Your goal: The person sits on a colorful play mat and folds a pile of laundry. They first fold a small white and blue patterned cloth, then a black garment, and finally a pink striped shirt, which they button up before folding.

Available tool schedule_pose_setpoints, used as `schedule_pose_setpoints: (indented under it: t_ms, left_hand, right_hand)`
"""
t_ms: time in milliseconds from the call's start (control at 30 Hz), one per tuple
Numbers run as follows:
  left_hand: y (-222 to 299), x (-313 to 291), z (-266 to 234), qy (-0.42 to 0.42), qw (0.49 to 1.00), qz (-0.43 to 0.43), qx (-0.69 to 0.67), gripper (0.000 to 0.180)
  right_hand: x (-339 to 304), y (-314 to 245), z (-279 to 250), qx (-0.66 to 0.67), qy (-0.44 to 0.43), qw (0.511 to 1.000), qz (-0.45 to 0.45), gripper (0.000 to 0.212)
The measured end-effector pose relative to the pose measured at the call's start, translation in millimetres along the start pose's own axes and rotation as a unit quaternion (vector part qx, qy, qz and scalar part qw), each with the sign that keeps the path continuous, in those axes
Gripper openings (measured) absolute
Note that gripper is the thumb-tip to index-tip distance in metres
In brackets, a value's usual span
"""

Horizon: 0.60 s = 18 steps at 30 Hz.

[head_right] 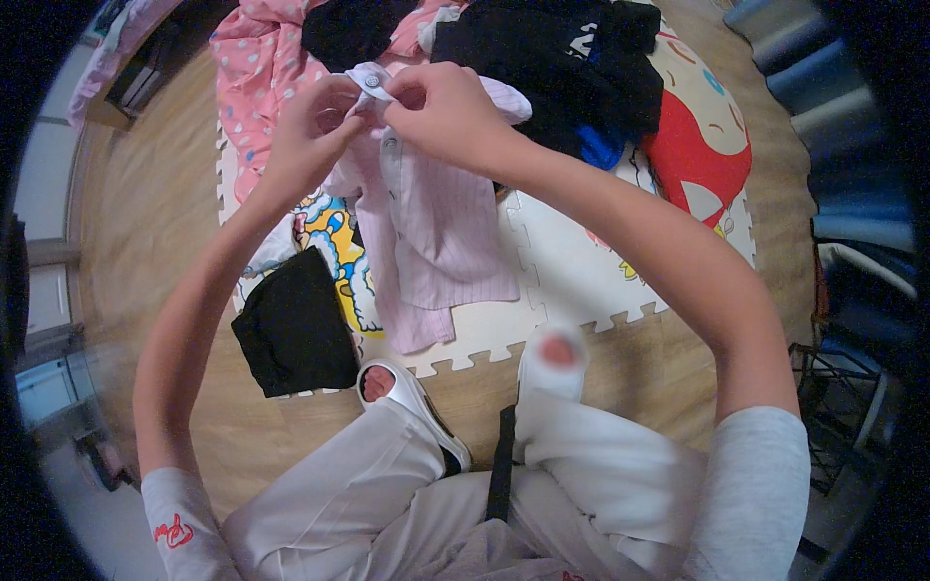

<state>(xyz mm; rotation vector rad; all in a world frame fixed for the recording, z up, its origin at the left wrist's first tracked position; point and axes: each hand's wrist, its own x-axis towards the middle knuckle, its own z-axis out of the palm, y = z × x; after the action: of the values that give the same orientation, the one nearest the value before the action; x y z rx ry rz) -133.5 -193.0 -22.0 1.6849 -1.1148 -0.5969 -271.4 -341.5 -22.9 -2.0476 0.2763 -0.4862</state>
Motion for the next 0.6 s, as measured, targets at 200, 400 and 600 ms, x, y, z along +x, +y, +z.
schedule_pose_setpoints:
  t_ms: [200, 400, 600]
  left_hand:
    - [-3, -3, -10, 0.004, 0.997, 0.055, 0.058, 0.018]
    - [-5, -11, -15, 0.011, 1.000, 0.009, 0.017, 0.019]
    - [-6, -12, -15, 0.018, 1.000, 0.012, -0.007, 0.021]
  right_hand:
    - [3, 10, -15, -0.032, -0.026, 0.999, -0.001, 0.027]
    - [-6, 2, -16, 0.160, -0.080, 0.979, 0.098, 0.029]
    - [-4, 3, -12, 0.153, -0.090, 0.980, 0.087, 0.027]
